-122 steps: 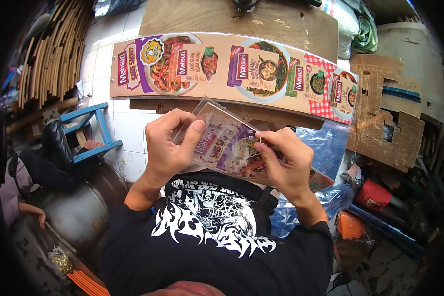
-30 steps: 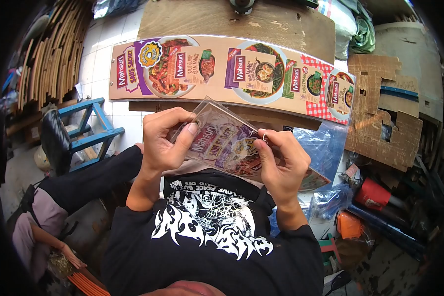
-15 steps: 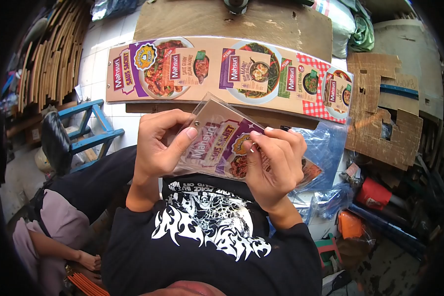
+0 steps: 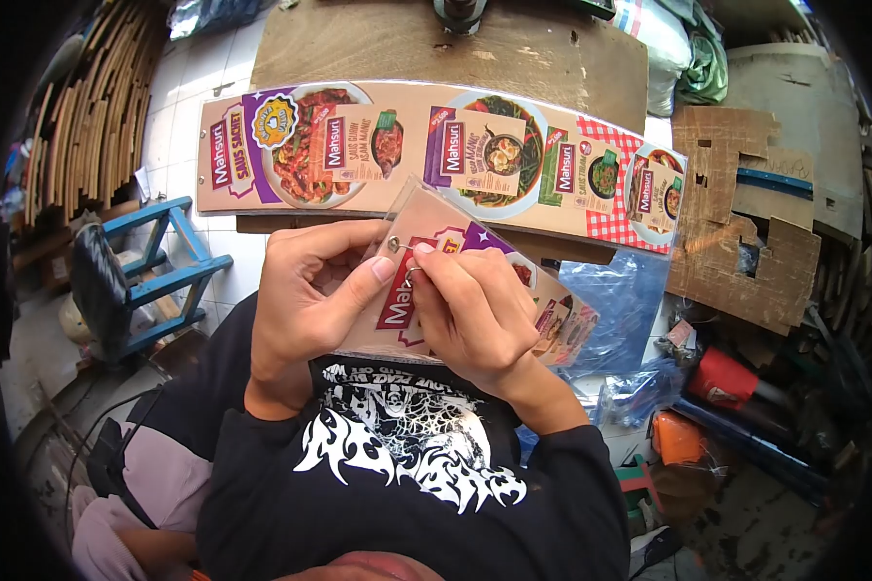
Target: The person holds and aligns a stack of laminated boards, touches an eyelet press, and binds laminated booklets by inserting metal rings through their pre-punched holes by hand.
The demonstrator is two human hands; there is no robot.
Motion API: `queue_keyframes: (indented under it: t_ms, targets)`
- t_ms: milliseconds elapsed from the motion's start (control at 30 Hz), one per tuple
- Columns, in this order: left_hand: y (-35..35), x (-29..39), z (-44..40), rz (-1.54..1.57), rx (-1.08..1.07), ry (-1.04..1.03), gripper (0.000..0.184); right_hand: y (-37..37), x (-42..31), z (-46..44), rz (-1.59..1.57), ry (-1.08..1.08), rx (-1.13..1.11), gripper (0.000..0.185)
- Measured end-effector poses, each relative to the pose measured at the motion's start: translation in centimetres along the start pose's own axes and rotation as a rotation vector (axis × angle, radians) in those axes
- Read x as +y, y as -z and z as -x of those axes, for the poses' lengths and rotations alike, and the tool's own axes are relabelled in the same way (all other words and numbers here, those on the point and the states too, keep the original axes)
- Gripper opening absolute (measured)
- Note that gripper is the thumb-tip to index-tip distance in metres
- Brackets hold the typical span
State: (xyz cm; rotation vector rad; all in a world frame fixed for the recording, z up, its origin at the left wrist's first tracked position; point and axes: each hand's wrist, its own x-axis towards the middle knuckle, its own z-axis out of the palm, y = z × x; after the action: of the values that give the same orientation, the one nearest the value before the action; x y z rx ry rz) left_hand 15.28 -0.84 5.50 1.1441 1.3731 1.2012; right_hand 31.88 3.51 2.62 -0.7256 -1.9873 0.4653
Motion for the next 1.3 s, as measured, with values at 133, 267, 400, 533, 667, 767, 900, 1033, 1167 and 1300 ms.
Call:
queue_keyframes:
  t_ms: [133,267,400,533,667,767,900,1033,1167,1300]
  targets:
    - [0.1,0.6,-0.3,-0.028,-0.022,0.062,0.023,-0.2,0.3,0.1,0.002,0.002,-0.008,0.023]
    - [0.2,0.6,-0.4,-0.009,-0.018,0.075,0.023,-0.3,0.5,-0.2,-0.008,-0.004,-0.010,0.023]
    - [0.3,0.8,-0.6,-0.011,-0.022,0.078,0.024,-0.5,0.6,-0.3,-0.004,-0.015,-0.007,0.023]
    - [0.4,0.9,-0.7,-0.020,-0.035,0.084,0.024,-0.6,0.7,-0.3,0.020,-0.010,-0.006,0.023]
    - [0.3,0.2,-0.8,-0.034,-0.008,0.007,0.024,-0.6,1.0,-0.2,0.035,-0.003,-0.018,0.024]
    - [0.4,0.6,-0.9,-0.025,-0.033,0.035,0.024,-0.7,1.0,-0.2,0.048,0.000,-0.031,0.025]
    - [0.6,0.6,-1.0,-0.057,-0.038,0.022,0.025,-0.8,0.9,-0.4,0.029,0.005,-0.045,0.026]
    - [0.9,0.4,-1.1,-0.114,-0.045,-0.060,0.024,-0.8,1.0,-0.5,0.019,0.031,-0.065,0.029]
    - [1.1,0.4,-1.2,-0.140,-0.064,-0.083,0.023,-0.4,0.8,-1.0,0.037,0.025,-0.107,0.032]
    - [1.0,-0.1,-1.1,-0.093,-0.056,-0.068,0.023,-0.2,1.1,-1.6,0.016,0.012,-0.152,0.025]
